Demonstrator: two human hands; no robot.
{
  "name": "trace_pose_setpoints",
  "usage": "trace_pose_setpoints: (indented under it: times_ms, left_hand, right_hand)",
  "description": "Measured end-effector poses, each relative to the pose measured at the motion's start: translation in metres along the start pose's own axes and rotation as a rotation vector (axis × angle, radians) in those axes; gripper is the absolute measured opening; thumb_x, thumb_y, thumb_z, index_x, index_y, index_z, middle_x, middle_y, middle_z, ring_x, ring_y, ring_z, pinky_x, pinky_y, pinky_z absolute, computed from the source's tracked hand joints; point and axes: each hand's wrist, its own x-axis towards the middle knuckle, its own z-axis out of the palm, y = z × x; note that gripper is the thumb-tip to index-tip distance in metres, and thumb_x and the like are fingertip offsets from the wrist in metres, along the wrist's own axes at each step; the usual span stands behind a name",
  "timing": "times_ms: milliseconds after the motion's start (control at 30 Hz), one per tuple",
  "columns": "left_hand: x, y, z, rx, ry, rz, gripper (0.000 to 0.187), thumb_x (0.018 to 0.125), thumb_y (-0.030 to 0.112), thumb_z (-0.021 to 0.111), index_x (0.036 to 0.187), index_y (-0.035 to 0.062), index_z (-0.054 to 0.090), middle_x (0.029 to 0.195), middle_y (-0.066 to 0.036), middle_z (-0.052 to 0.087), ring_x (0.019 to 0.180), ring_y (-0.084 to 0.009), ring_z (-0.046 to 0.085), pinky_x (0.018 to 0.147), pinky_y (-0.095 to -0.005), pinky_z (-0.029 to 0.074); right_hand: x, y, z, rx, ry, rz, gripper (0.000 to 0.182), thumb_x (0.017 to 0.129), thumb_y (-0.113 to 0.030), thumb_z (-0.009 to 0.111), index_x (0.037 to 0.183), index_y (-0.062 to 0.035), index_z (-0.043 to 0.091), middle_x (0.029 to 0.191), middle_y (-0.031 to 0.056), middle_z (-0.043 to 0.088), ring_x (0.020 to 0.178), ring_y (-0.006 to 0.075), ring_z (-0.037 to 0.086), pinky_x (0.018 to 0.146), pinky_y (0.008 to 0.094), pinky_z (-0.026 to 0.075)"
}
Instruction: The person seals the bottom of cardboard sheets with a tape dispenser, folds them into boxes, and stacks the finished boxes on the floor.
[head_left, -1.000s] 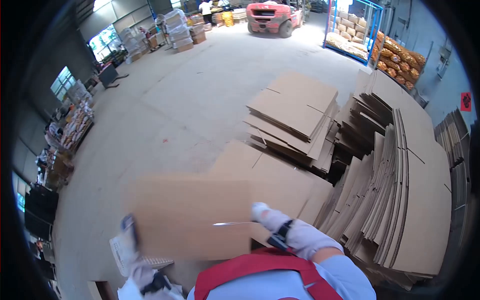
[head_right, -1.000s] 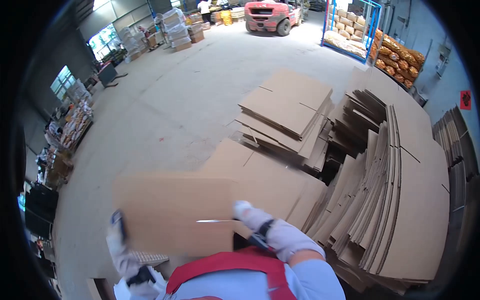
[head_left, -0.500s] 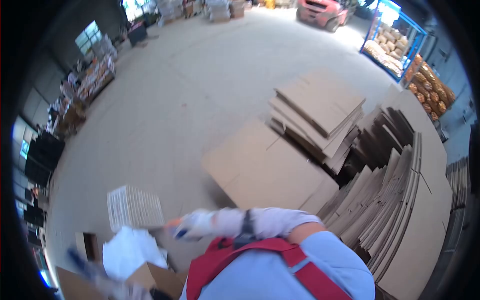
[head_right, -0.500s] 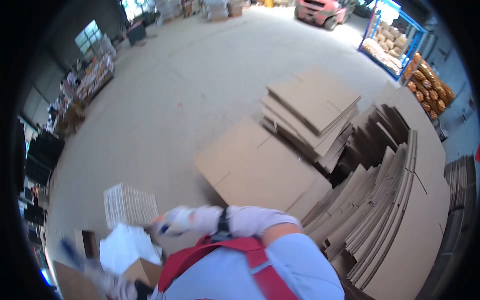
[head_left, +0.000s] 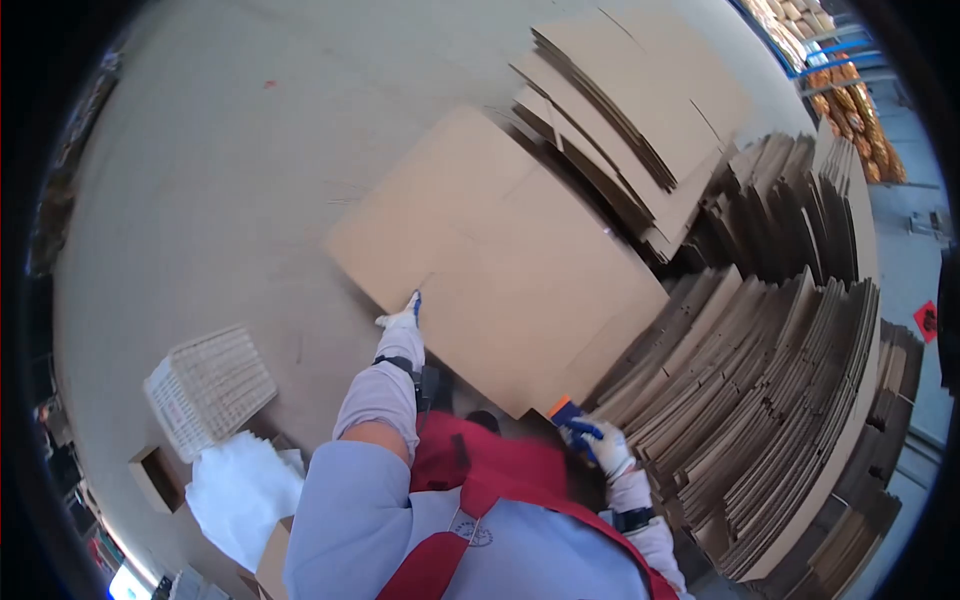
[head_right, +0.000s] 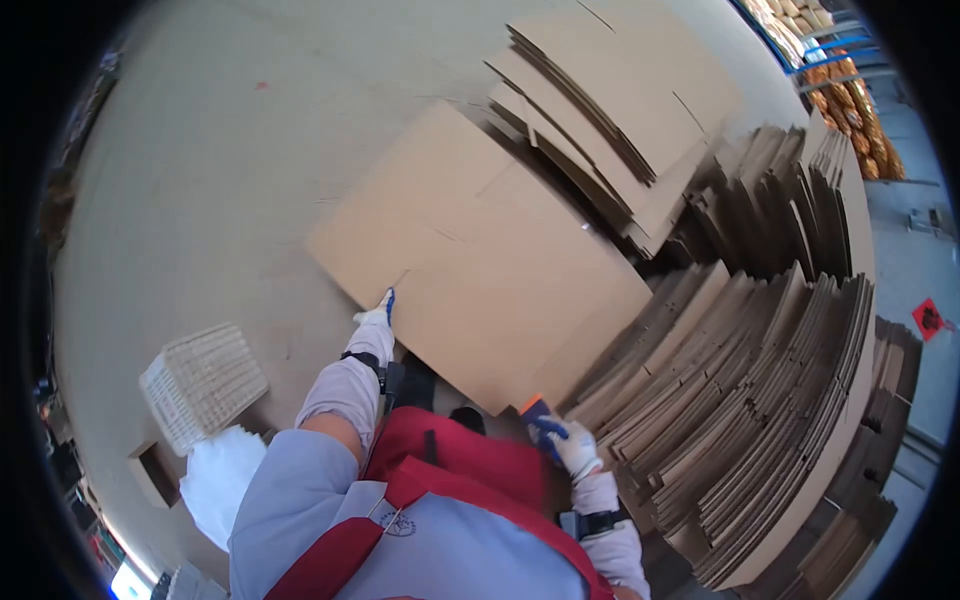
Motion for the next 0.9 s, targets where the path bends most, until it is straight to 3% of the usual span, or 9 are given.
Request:
trace_pose_setpoints:
  times_ms: [200, 267, 333, 500, 567, 600, 800, 867, 900]
  left_hand:
    - [-0.001, -0.069, 0.045, -0.227, -0.117, -0.214, 0.075, 0.071, 0.042, 0.083, 0.126, 0.0008, 0.053, 0.114, -0.019, 0.063, 0.096, -0.0344, 0.064, 0.076, -0.0466, 0.055]
    - [-0.018, -0.06, 0.029, -0.267, -0.096, -0.173, 0.067, 0.071, 0.038, 0.084, 0.118, -0.0012, 0.059, 0.101, -0.016, 0.069, 0.084, -0.0338, 0.069, 0.065, -0.0443, 0.058]
    - [0.104, -0.146, 0.022, -0.078, -0.08, 0.059, 0.054, 0.09, 0.052, 0.058, 0.119, 0.0072, 0.055, 0.109, -0.01, 0.066, 0.097, -0.0353, 0.066, 0.081, -0.0557, 0.053]
    - [-0.039, -0.078, -0.04, -0.308, -0.118, 0.107, 0.051, 0.088, 0.047, 0.063, 0.124, 0.0119, 0.055, 0.117, -0.012, 0.061, 0.101, -0.0319, 0.061, 0.08, -0.0488, 0.052]
    - [-0.099, -0.054, -0.052, -0.276, -0.132, 0.121, 0.051, 0.087, 0.044, 0.065, 0.126, 0.0138, 0.055, 0.12, -0.012, 0.058, 0.102, -0.0306, 0.059, 0.079, -0.046, 0.051]
    - [-0.114, -0.035, -0.049, -0.138, -0.104, -0.025, 0.084, 0.078, 0.047, 0.074, 0.145, 0.0167, 0.034, 0.139, -0.015, 0.045, 0.119, -0.0353, 0.047, 0.084, -0.0562, 0.048]
    - [0.011, -0.109, 0.073, -0.318, -0.065, 0.163, 0.088, 0.074, 0.036, 0.082, 0.144, 0.0109, 0.035, 0.135, -0.015, 0.051, 0.113, -0.0328, 0.055, 0.089, -0.056, 0.048]
    - [0.062, -0.151, 0.099, -0.495, -0.147, 0.339, 0.089, 0.073, 0.032, 0.084, 0.144, 0.009, 0.035, 0.133, -0.014, 0.054, 0.111, -0.0319, 0.058, 0.09, -0.056, 0.048]
    - [-0.038, -0.104, 0.067, -0.541, -0.177, 0.023, 0.078, 0.073, 0.018, 0.085, 0.137, 0.0056, 0.043, 0.119, -0.013, 0.063, 0.097, -0.0282, 0.064, 0.079, -0.0448, 0.055]
  right_hand:
    - [-0.032, 0.019, 0.039, 0.157, -0.059, 0.257, 0.034, 0.08, -0.008, 0.064, 0.114, -0.0143, 0.069, 0.106, 0.0142, 0.067, 0.096, 0.031, 0.063, 0.086, 0.0376, 0.05]
    - [-0.03, 0.009, 0.037, 0.128, 0.004, 0.066, 0.033, 0.081, -0.003, 0.059, 0.112, -0.0076, 0.07, 0.102, 0.0145, 0.067, 0.094, 0.027, 0.063, 0.087, 0.0351, 0.049]
    - [-0.026, 0.02, 0.032, 0.194, 0.053, 0.069, 0.033, 0.083, -0.006, 0.061, 0.115, -0.0078, 0.069, 0.105, 0.0155, 0.067, 0.097, 0.0279, 0.063, 0.088, 0.0355, 0.049]
    - [-0.012, 0.014, -0.004, 0.05, 0.241, -0.201, 0.032, 0.083, -0.011, 0.064, 0.114, -0.0062, 0.068, 0.108, 0.0167, 0.068, 0.1, 0.0289, 0.063, 0.089, 0.0356, 0.049]
    - [-0.015, -0.006, -0.021, 0.072, 0.197, -0.198, 0.032, 0.083, -0.013, 0.062, 0.114, -0.0111, 0.068, 0.113, 0.0116, 0.068, 0.101, 0.0328, 0.062, 0.091, 0.0388, 0.048]
    - [-0.019, -0.011, -0.025, 0.067, 0.176, -0.159, 0.032, 0.083, -0.013, 0.062, 0.114, -0.0105, 0.068, 0.112, 0.0118, 0.068, 0.101, 0.0329, 0.062, 0.091, 0.0389, 0.048]
    - [-0.047, 0.02, -0.007, 0.091, 0.094, -0.155, 0.036, 0.081, -0.015, 0.063, 0.116, -0.0093, 0.067, 0.11, 0.0139, 0.067, 0.102, 0.0311, 0.063, 0.09, 0.0374, 0.049]
    - [-0.053, 0.039, 0.007, 0.068, 0.107, -0.19, 0.032, 0.084, -0.015, 0.064, 0.115, -0.0072, 0.068, 0.096, 0.0144, 0.066, 0.089, 0.0261, 0.064, 0.081, 0.0331, 0.05]
    - [-0.057, 0.044, 0.01, 0.066, 0.092, -0.171, 0.032, 0.084, -0.015, 0.064, 0.115, -0.0072, 0.068, 0.096, 0.0144, 0.066, 0.089, 0.0261, 0.064, 0.081, 0.0331, 0.05]
